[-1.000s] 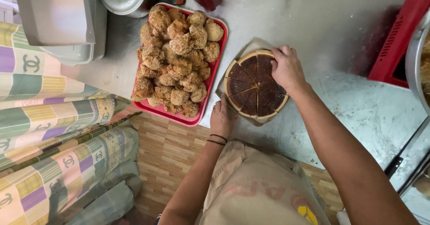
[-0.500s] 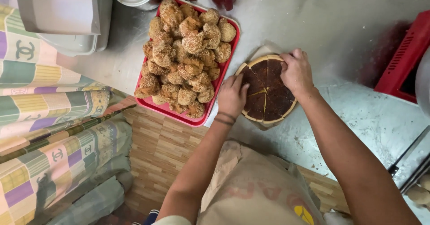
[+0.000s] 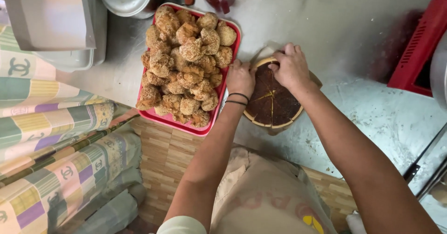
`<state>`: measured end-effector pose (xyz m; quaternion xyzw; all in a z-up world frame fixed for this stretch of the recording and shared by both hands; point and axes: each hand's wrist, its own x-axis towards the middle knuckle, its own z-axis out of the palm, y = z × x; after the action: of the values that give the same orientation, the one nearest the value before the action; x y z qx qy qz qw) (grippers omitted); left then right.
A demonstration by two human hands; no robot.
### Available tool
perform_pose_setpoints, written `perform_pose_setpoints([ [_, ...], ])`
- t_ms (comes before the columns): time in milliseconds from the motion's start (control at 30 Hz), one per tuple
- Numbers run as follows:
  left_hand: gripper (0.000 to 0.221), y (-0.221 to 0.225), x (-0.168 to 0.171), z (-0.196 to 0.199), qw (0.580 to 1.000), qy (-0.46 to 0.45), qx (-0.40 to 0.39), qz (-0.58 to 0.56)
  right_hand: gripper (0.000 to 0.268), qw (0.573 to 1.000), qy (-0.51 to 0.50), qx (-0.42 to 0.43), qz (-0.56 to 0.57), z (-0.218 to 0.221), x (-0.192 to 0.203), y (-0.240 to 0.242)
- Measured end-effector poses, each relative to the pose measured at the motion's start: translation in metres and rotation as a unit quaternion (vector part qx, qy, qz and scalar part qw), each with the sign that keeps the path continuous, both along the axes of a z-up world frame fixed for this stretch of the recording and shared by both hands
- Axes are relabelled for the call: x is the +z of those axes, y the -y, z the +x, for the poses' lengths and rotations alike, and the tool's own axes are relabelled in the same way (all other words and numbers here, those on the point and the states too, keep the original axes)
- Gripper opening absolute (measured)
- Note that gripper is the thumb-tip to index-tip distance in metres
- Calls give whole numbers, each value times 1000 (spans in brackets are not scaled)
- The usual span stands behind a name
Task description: The person uses tongs to transfer fried dough balls from oil to a tray, then uses a knife to cut a chocolate-topped tart into wedges. They place individual wedges onto paper plates and put a large section of the tart into a white cardboard box before closing it.
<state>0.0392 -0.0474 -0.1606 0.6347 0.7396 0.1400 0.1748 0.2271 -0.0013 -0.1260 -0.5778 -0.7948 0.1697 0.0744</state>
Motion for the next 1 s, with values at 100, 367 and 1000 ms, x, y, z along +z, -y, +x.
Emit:
perform_pose_setpoints([
  [100, 23, 0, 0, 3, 1000, -14, 2, -14, 36, 1000, -4, -7, -1, -1, -6, 1],
  [367, 20, 2, -35, 0, 1000, -14, -6, -23, 19, 997, -53, 37, 35, -1, 7, 7],
  [1000, 22, -22, 15, 9, 991, -35, -121, -33, 18, 996, -83, 5, 18, 25, 4, 13],
])
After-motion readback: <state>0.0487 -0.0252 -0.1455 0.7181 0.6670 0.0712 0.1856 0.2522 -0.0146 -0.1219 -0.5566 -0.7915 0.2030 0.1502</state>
